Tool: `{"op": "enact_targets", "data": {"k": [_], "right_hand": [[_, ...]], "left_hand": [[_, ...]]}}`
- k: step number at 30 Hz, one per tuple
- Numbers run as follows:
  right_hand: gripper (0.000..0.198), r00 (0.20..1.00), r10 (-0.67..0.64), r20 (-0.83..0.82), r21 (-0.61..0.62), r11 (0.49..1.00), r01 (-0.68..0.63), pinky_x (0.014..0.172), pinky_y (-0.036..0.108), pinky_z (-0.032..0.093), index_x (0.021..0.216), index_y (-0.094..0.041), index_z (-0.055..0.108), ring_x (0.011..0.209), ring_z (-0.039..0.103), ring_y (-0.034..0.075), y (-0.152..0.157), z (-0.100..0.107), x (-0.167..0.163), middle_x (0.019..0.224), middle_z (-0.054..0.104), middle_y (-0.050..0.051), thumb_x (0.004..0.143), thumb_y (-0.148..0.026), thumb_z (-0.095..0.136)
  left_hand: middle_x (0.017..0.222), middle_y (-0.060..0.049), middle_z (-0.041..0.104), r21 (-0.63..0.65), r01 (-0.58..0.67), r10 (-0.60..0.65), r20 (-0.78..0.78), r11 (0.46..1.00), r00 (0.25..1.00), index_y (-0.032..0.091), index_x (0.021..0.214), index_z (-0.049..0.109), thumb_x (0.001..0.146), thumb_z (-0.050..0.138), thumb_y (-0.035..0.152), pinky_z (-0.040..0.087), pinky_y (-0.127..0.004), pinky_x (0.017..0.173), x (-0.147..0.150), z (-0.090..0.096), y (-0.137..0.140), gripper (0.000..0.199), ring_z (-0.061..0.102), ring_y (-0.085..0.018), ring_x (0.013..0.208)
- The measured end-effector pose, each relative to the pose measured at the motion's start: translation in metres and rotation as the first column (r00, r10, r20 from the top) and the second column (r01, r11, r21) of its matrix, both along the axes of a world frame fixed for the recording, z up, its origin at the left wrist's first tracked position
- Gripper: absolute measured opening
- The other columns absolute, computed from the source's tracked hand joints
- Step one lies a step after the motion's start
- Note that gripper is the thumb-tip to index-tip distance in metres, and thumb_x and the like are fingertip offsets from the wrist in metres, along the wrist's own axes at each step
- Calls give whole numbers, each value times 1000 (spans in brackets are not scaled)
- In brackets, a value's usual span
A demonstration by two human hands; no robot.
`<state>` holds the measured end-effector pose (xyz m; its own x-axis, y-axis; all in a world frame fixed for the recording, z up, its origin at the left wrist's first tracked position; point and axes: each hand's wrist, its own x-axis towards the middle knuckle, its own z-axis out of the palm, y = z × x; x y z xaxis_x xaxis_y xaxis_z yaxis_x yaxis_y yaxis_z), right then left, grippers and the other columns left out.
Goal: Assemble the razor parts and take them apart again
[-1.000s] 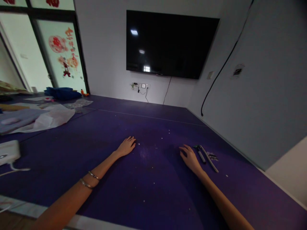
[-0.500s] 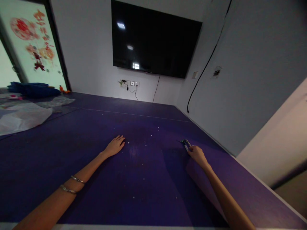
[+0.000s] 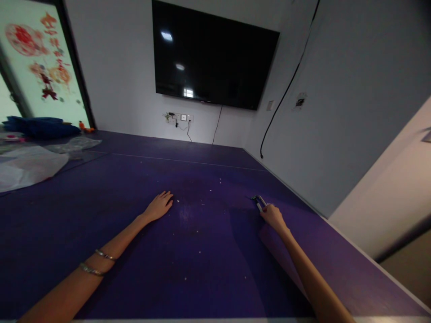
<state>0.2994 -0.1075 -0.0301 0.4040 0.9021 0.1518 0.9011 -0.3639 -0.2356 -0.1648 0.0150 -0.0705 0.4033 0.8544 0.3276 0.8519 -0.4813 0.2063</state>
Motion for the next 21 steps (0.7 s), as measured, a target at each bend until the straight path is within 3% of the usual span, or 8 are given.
{"op": "enact_targets", "data": {"k": [6,9,13,19,21], "right_hand": [[23,996,-11,-84,49,999,15,56,24,38,78,-16,71,73,64,22,-1,4,-11,75,68,11,74,-24,50],[24,995,60,-81,105,993,-51,54,23,35,76,-16,71,69,64,21,0,11,-28,69,68,10,76,-25,49],[25,982,188,8,200,962,-186,52,22,32,72,-16,69,64,61,18,0,25,-65,67,66,8,78,-22,46],[21,954,286,88,251,921,-299,55,21,34,79,-16,67,65,57,15,-6,36,-124,77,62,8,79,-20,46],[21,939,330,96,249,905,-344,57,22,36,82,-17,67,65,57,15,-9,36,-138,78,61,8,80,-18,46]], "left_hand": [[113,-12,62,-2,-81,81,102,997,992,13,102,62,80,39,26,35,-37,98,27,23,-7,34,53,-25,110],[102,-10,66,-5,-31,31,199,1000,980,16,93,65,79,41,23,41,-33,89,64,41,-18,29,59,-22,97],[86,-7,69,-170,78,-33,255,982,966,18,86,68,78,46,29,44,-28,72,124,59,-39,26,62,-20,81],[74,-9,68,-246,261,-157,375,934,914,14,78,69,80,45,43,40,-26,59,190,64,-52,37,61,-19,67],[66,-9,67,-323,259,-107,421,911,901,12,70,67,82,40,47,38,-25,55,199,64,-50,46,60,-18,61]]}}
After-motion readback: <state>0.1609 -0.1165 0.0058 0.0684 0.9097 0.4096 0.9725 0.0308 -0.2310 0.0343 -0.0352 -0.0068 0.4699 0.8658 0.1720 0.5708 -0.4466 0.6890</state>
